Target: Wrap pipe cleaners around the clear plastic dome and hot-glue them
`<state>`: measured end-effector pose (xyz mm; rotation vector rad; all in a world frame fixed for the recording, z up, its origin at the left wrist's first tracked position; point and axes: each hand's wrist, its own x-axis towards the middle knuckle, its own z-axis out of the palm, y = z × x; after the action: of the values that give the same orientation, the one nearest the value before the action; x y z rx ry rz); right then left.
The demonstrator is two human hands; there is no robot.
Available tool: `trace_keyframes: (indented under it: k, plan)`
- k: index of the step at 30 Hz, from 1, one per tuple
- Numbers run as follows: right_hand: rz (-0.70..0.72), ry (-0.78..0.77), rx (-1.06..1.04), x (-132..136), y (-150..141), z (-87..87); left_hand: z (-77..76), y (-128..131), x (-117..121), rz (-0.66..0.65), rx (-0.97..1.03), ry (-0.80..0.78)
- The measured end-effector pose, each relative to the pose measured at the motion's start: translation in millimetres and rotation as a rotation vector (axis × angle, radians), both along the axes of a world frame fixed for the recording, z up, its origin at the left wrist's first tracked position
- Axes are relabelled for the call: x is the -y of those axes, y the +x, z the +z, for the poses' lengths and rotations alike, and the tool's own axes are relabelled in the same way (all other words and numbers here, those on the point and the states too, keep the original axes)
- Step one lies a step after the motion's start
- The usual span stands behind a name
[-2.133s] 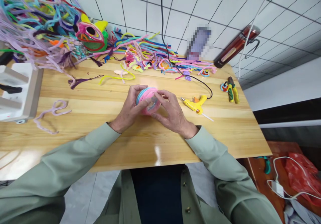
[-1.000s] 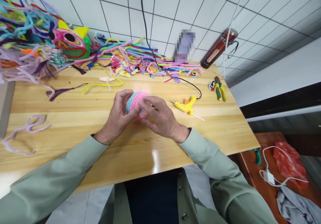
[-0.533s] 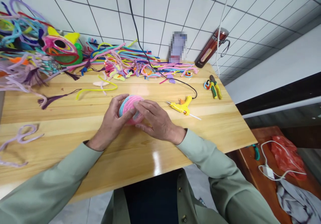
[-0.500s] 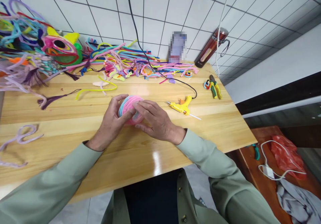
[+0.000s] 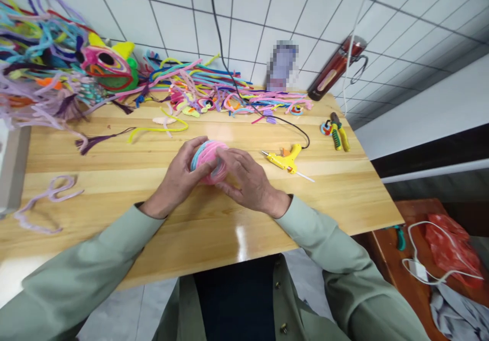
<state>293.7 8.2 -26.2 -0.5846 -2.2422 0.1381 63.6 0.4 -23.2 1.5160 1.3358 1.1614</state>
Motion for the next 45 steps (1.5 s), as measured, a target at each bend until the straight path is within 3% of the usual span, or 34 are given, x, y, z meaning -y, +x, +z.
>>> trace_keyframes:
  k: [11, 19, 23, 33, 45]
  plan:
    - [-0.003, -0.017, 0.015, 0, -1, 1.1, -4.0, -2, 1, -0.002, -0.077, 0.066]
    - [-0.025, 0.039, 0.03, -3, -4, -5.3, -5.5, -3, -3, 0.005, -0.039, 0.068]
    - [-0.02, -0.01, 0.047, -2, -3, -4.6, -4.0, -2, -3, 0.011, -0.014, 0.053]
    - [0.012, -0.047, -0.019, -1, 0, 3.3, 9.6, -8, -3, -0.129, 0.03, -0.007]
    - [-0.022, -0.102, 0.066, -7, 2, -1.7, 5.5, -17, -11, -0.212, -0.075, 0.019]
